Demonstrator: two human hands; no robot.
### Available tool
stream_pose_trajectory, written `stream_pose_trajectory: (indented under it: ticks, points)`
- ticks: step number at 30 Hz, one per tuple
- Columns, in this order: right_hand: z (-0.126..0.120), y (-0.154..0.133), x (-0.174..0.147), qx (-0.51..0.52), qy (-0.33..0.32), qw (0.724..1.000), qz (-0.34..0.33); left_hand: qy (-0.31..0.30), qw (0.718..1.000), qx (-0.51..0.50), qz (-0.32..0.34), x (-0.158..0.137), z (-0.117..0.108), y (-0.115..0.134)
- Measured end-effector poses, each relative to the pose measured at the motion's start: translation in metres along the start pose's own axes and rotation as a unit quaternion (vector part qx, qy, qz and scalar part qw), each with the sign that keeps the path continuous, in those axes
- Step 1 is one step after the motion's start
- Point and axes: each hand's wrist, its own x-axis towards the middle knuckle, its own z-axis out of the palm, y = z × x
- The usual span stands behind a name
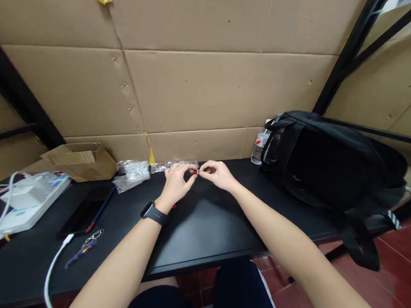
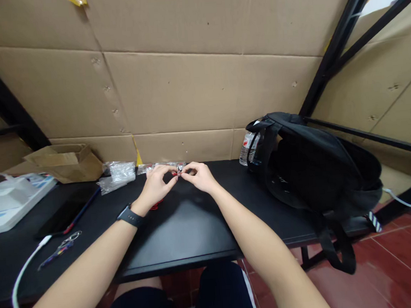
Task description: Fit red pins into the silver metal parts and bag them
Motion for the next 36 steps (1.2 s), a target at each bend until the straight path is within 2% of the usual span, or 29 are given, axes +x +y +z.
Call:
stream_pose_trajectory:
  ticks: [6,12,16,20,21,23,26,29,32,34,36]
  points:
    - [-0.001,0.004,0.001,0.005,-0.020,1.000,-0.009,-0.030,0.999,-0.026,0.035,0.000,-0.004,-0.002]
    - [-0.007,0.003,0.001,-0.003,-0.019,1.000,-0.009,-0.035,0.999,0.004,-0.021,0.000,0.000,-0.005]
    - [-0.009,0.004,0.001,-0.053,-0.025,0.998,-0.028,-0.087,0.995,0.024,-0.042,0.000,0.003,-0.016]
    - [-0.006,0.011,-0.001,-0.169,-0.039,0.984,-0.045,-0.132,0.990,0.039,-0.037,0.003,-0.007,-0.036]
    - [-0.007,0.013,-0.001,-0.199,-0.047,0.978,-0.038,-0.151,0.987,0.039,-0.043,0.003,-0.012,-0.042]
    - [-0.011,0.015,-0.001,-0.244,-0.076,0.967,-0.016,-0.229,0.971,0.047,-0.055,0.004,-0.023,-0.054]
    - [-0.028,0.015,-0.001,-0.285,-0.115,0.951,0.022,-0.327,0.941,0.055,-0.069,0.004,-0.034,-0.066]
    - [-0.056,0.013,0.000,-0.327,-0.144,0.931,0.071,-0.338,0.935,0.066,-0.081,0.003,-0.038,-0.073]
    - [-0.080,0.013,-0.002,-0.345,-0.225,0.900,0.140,-0.345,0.932,0.081,-0.080,0.002,-0.039,-0.075]
    - [-0.088,0.014,-0.002,-0.340,-0.268,0.883,0.182,-0.351,0.927,0.100,-0.086,0.002,-0.037,-0.076]
    - [-0.088,0.015,-0.003,-0.337,-0.280,0.876,0.200,-0.343,0.927,0.120,-0.096,0.001,-0.035,-0.075]
